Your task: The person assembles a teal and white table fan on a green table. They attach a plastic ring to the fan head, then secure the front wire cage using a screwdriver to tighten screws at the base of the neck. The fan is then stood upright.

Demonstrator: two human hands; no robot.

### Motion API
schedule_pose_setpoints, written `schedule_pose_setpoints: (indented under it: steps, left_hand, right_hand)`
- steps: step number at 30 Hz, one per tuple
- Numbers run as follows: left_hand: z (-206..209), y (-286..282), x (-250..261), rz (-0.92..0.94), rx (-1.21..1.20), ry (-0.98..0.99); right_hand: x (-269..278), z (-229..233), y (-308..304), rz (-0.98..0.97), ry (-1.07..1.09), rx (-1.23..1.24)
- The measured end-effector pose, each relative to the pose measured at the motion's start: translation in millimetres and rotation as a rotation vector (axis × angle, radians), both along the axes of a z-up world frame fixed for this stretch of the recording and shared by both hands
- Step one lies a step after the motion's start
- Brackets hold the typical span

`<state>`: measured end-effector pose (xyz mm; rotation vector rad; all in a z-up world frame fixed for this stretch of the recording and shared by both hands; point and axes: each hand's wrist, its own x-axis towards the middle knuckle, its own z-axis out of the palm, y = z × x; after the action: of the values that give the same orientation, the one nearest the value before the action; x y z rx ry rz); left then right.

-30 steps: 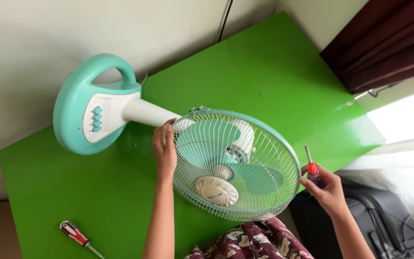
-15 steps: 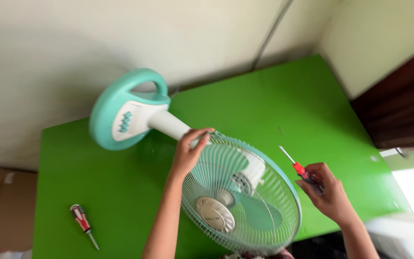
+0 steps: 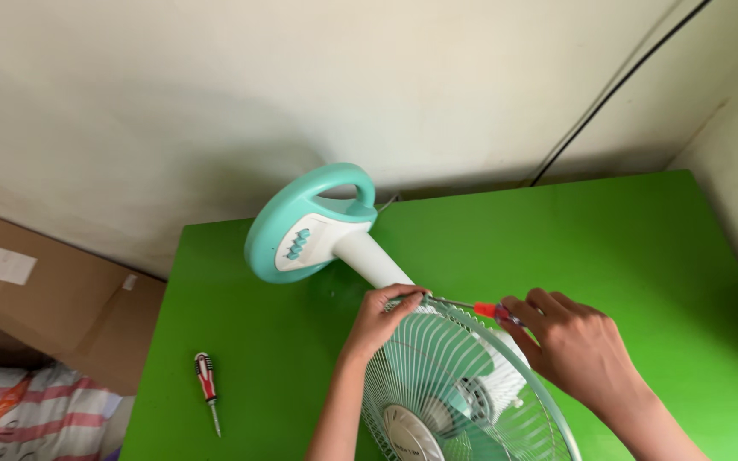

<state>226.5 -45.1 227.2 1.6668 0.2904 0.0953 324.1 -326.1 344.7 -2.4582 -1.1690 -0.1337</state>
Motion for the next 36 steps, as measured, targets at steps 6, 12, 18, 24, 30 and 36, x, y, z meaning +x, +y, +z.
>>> schedule_pose_setpoints:
  steps: [6, 12, 18, 24, 30, 36]
  left_hand:
    - [12, -3, -2, 0.009, -0.019, 0.033]
    - [17, -4, -4, -0.002, -0.024, 0.041]
    - [23, -5, -3, -0.013, -0.052, 0.097]
    - [26, -4, -2, -0.016, -0.032, 0.116]
    - [30, -4, 0, -0.035, -0.025, 0.167]
    - [35, -4, 2, -0.065, 0.006, 0.174]
  right_hand:
    - [3, 6, -9, -0.004, 0.023, -0.028]
    - [6, -12, -13, 0.062, -0.041, -0.062]
    - [3, -38, -14, 0.096, 0.09, -0.406]
    - [12, -38, -18, 0.187, -0.164, -0.172]
    - [3, -50, -22, 0.1, -0.154, -0.405]
    - [15, -43, -23, 0.172, 0.086, -0.422]
